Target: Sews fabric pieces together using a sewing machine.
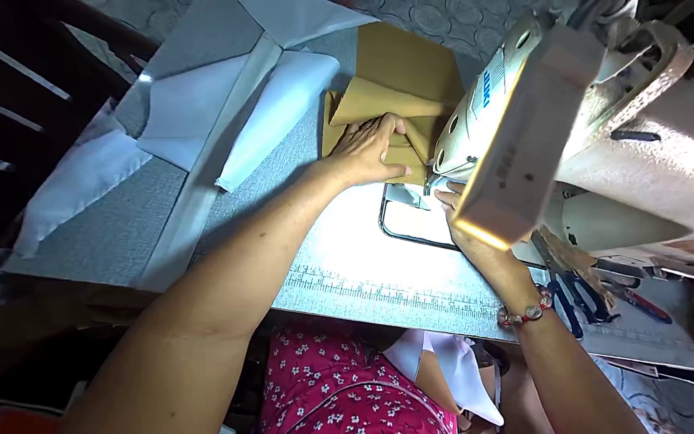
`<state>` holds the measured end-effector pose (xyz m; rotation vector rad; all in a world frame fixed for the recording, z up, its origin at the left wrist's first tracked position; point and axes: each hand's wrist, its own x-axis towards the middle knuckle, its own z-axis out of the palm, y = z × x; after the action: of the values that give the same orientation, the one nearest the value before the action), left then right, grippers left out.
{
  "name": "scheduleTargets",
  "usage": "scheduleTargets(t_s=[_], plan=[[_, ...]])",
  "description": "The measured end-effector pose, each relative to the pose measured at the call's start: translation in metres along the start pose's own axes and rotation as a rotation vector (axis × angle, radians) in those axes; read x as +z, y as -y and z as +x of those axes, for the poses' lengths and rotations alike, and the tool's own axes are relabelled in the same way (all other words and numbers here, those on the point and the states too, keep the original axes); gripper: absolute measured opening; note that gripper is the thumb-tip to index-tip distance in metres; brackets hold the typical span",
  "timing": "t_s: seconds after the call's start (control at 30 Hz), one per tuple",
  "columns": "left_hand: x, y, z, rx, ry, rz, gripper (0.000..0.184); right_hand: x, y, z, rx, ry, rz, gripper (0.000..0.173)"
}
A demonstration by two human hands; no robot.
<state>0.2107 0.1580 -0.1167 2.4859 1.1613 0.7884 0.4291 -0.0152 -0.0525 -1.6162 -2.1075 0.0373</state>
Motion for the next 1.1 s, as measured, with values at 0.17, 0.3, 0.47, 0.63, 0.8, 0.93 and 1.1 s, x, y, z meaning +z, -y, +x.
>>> scheduleTargets(t_s=[0.17, 0.3, 0.47, 0.63, 0.8, 0.93, 1.1], plan=[[-0.043, -0.029, 0.003, 0.014, 0.131, -0.026, 0.053, 0.004, 0.001, -0.004, 0.093, -0.074, -0.054, 0.027], [-0.053, -0.042, -0.018, 0.071, 0.099, 0.008, 0.041, 0.013, 0.007, -0.001, 0.120, -0.203, -0.193, 0.019], [-0.053, -0.057, -0.027, 0.277, -0.085, -0.036, 0.033, 0.008, 0.014, 0.000, 0.031, -0.343, -0.178, 0.015], [-0.047, -0.054, -0.025, 0.205, 0.026, -0.084, 0.044, 0.012, 0.006, 0.005, 0.008, -0.268, -0.078, 0.015], [-0.013, -0.030, -0.015, 0.311, -0.071, -0.153, 0.046, 0.010, 0.004, 0.007, 0.010, -0.187, -0.064, 0.020], [-0.029, -0.044, -0.003, -0.014, 0.207, -0.186, 0.047, 0.008, 0.005, 0.007, 0.022, -0.185, -0.062, 0.022], [-0.032, -0.058, 0.012, 0.035, 0.135, -0.024, 0.046, 0.004, 0.008, 0.008, 0.053, -0.146, -0.066, 0.028]])
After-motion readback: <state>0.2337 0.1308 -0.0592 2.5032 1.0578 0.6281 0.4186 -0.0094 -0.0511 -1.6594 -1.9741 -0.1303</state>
